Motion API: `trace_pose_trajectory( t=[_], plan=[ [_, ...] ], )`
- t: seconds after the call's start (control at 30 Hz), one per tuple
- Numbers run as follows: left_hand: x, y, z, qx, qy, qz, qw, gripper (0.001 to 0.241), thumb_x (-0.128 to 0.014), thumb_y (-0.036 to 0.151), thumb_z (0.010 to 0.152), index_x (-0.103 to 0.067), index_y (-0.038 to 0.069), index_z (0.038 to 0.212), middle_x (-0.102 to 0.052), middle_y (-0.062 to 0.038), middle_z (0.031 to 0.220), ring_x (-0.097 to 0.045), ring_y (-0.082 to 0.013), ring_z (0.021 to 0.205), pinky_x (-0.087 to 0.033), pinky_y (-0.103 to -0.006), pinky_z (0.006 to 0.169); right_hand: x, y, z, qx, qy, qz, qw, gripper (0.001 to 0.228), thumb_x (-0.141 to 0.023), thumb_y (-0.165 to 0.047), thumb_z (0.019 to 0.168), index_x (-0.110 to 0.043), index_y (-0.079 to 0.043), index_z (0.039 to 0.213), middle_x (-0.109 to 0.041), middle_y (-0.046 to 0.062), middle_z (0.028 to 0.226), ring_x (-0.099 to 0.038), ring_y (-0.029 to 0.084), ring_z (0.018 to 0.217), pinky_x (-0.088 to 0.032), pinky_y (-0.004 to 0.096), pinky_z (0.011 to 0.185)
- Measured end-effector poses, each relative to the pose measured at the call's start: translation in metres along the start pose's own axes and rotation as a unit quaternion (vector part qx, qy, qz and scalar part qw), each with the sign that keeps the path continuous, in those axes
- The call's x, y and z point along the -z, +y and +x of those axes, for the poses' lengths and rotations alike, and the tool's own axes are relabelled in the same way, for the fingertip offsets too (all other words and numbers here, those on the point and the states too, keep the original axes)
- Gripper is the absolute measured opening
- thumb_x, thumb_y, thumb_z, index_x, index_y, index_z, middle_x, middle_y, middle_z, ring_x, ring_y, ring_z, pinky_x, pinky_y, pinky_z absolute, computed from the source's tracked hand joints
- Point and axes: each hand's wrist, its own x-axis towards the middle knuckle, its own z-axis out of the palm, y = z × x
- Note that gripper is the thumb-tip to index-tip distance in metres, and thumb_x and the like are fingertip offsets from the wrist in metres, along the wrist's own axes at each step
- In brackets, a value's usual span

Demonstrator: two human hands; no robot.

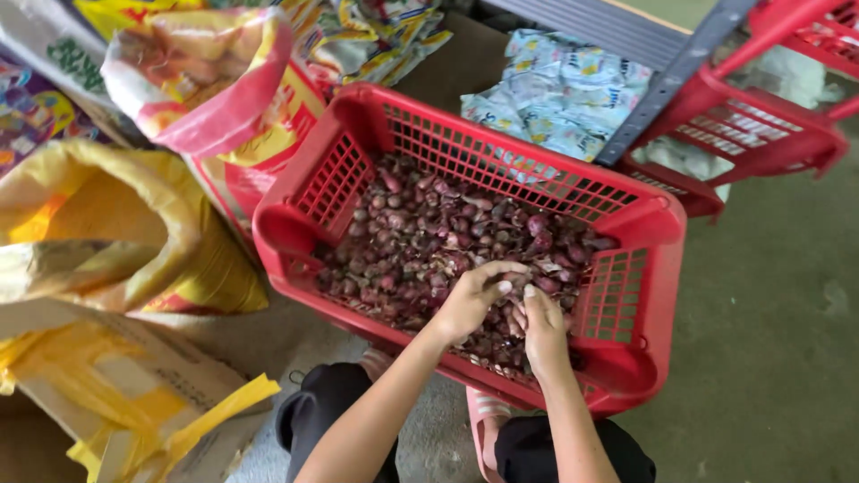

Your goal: The person is peeling small red onions and placing them in a red plastic basket.

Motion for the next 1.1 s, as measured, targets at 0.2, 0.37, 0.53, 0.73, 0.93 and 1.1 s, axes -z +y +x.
trace_pose_trajectory(
  t=[0.2, 0.37, 0.53, 0.73, 0.93, 1.1],
  plan=[
    [0.003, -0.005, 0.001, 0.010, 0.001, -0.014, 1.000, 0.031, -0.056, -0.002, 0.101, -0.070, 0.002, 0.128, -0.071, -0.019, 0.109, -0.062, -0.0194, 0.101, -0.053, -0.0433, 0.096, -0.002, -0.003, -0.002, 0.020, -0.025, 0.017, 0.999, 0.044, -0.042, -0.026, 0.115, -0.047, -0.012, 0.073, -0.044, -0.001, 0.056, -0.054, 0.019, 0.046, -0.041, 0.026, 0.042],
    [0.013, -0.035, 0.016, 0.019, -0.021, -0.004, 1.000, 0.030, -0.053, -0.001, 0.103, -0.068, 0.001, 0.129, -0.070, -0.021, 0.107, -0.070, -0.0266, 0.096, -0.057, -0.0443, 0.090, -0.007, -0.008, -0.004, 0.020, -0.002, -0.043, 0.999, 0.044, -0.042, -0.022, 0.114, -0.047, -0.010, 0.072, -0.045, 0.003, 0.054, -0.057, 0.023, 0.045, -0.041, 0.027, 0.042],
    [0.031, -0.061, 0.032, -0.010, 0.021, 0.082, 0.996, 0.027, -0.055, 0.002, 0.104, -0.069, 0.000, 0.126, -0.072, -0.025, 0.111, -0.068, -0.0390, 0.109, -0.052, -0.0521, 0.099, 0.006, 0.003, -0.008, -0.001, 0.024, -0.060, 0.998, 0.034, -0.045, -0.012, 0.109, -0.052, -0.008, 0.076, -0.043, 0.000, 0.056, -0.054, 0.020, 0.046, -0.040, 0.029, 0.044],
    [0.056, -0.062, 0.039, 0.130, 0.055, -0.012, 0.990, 0.046, -0.064, 0.036, 0.104, -0.066, -0.005, 0.125, -0.067, -0.022, 0.106, -0.068, -0.0255, 0.092, -0.061, -0.0377, 0.086, -0.011, -0.031, -0.022, 0.047, 0.133, -0.460, 0.877, 0.025, -0.065, -0.036, 0.107, -0.076, -0.015, 0.115, -0.073, 0.016, 0.084, -0.072, 0.038, 0.091, -0.057, 0.047, 0.072],
    [0.054, -0.090, 0.030, 0.215, 0.034, 0.016, 0.976, 0.053, -0.071, 0.043, 0.097, -0.069, -0.008, 0.110, -0.068, -0.022, 0.096, -0.074, -0.0278, 0.084, -0.065, -0.0341, 0.075, -0.032, -0.038, -0.018, 0.153, 0.037, -0.450, 0.879, 0.045, -0.074, -0.031, 0.096, -0.067, -0.011, 0.135, -0.070, 0.018, 0.114, -0.072, 0.036, 0.094, -0.060, 0.045, 0.073],
    [0.055, -0.105, 0.026, 0.224, 0.022, -0.022, 0.974, 0.051, -0.075, 0.040, 0.094, -0.067, -0.008, 0.109, -0.063, -0.021, 0.093, -0.074, -0.0295, 0.082, -0.065, -0.0355, 0.074, -0.027, -0.021, -0.010, 0.172, 0.117, -0.394, 0.895, 0.015, -0.089, -0.018, 0.086, -0.083, -0.017, 0.099, -0.069, 0.002, 0.079, -0.066, 0.016, 0.062, -0.052, 0.028, 0.054]
  ],
)
